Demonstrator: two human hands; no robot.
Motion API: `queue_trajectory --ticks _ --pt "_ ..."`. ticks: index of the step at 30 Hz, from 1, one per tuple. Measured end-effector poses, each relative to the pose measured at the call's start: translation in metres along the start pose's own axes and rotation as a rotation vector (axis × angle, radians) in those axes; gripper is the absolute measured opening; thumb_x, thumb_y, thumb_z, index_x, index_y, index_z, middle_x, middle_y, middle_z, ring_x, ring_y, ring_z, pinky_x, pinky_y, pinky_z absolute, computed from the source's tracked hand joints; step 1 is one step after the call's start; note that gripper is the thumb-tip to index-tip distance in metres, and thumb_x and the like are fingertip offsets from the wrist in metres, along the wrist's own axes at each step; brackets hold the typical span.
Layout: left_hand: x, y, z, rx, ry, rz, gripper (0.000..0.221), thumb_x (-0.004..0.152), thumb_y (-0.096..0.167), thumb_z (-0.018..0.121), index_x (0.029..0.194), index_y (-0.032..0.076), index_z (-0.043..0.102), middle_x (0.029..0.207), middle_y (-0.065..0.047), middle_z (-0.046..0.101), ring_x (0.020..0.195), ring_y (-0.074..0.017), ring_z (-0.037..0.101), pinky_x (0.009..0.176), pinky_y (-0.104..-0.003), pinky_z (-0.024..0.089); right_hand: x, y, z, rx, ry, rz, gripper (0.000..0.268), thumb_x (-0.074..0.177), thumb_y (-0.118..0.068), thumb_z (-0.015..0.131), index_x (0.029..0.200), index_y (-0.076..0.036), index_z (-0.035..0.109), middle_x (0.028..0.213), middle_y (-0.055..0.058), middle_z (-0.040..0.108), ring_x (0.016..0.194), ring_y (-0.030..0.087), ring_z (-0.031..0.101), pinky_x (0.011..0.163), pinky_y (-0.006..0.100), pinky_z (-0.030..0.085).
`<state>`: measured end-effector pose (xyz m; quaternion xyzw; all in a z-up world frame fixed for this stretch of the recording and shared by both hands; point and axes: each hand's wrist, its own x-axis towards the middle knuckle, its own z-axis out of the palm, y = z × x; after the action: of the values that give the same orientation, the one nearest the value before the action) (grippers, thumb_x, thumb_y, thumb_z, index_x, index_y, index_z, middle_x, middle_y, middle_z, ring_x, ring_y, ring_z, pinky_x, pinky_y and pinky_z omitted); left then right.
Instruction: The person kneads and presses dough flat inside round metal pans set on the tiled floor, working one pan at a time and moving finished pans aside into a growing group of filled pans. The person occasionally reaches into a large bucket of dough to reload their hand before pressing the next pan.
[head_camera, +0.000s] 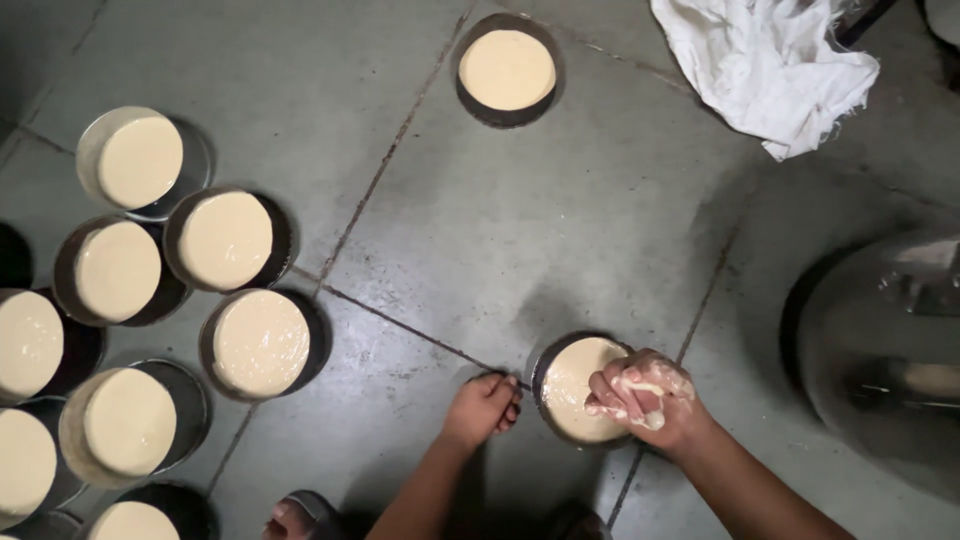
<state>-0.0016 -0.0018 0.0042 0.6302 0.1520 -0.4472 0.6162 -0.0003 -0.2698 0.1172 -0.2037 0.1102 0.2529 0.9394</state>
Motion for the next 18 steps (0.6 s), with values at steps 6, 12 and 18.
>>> queue_trajectory --ticks 6,12,18 --pt "0.001 -0.001 0.002 -0.033 0.011 -0.031 0.035 0.103 0.034 0.055 0.086 0.005 0.065 0.066 -0.003 0.063 0.053 -0.0124 0.057 0.051 -0.028 0.047 -0.007 -0.007 0.022 -0.157 -0.168 -0.047 0.035 0.094 -0.01 0.064 0.06 -0.001 0.062 0.061 0.01 0.051 0.073 0.021 0.052 0.084 0.043 0.052" --pt "-0.011 0.014 0.015 0.014 0.064 0.002 0.043 0.105 0.039 0.056 0.094 0.0 0.07 0.07 -0.007 0.067 0.055 -0.0152 0.06 0.053 -0.031 0.049 -0.035 -0.019 -0.013 -0.167 0.027 -0.076 0.004 0.088 0.001 0.067 0.085 0.003 0.068 0.076 0.006 0.058 0.072 0.017 0.051 0.08 0.038 0.049" --pt "-0.01 0.0 0.055 0.541 0.203 0.289 0.057 0.102 0.038 0.05 0.147 0.005 0.044 0.087 -0.022 0.073 0.075 -0.0392 0.072 0.072 -0.051 0.056 -0.107 -0.162 -0.114 -0.289 -0.502 -0.203 0.036 0.101 -0.017 0.063 0.129 0.006 0.063 0.123 0.024 0.065 0.122 0.038 0.06 0.114 0.063 0.038"
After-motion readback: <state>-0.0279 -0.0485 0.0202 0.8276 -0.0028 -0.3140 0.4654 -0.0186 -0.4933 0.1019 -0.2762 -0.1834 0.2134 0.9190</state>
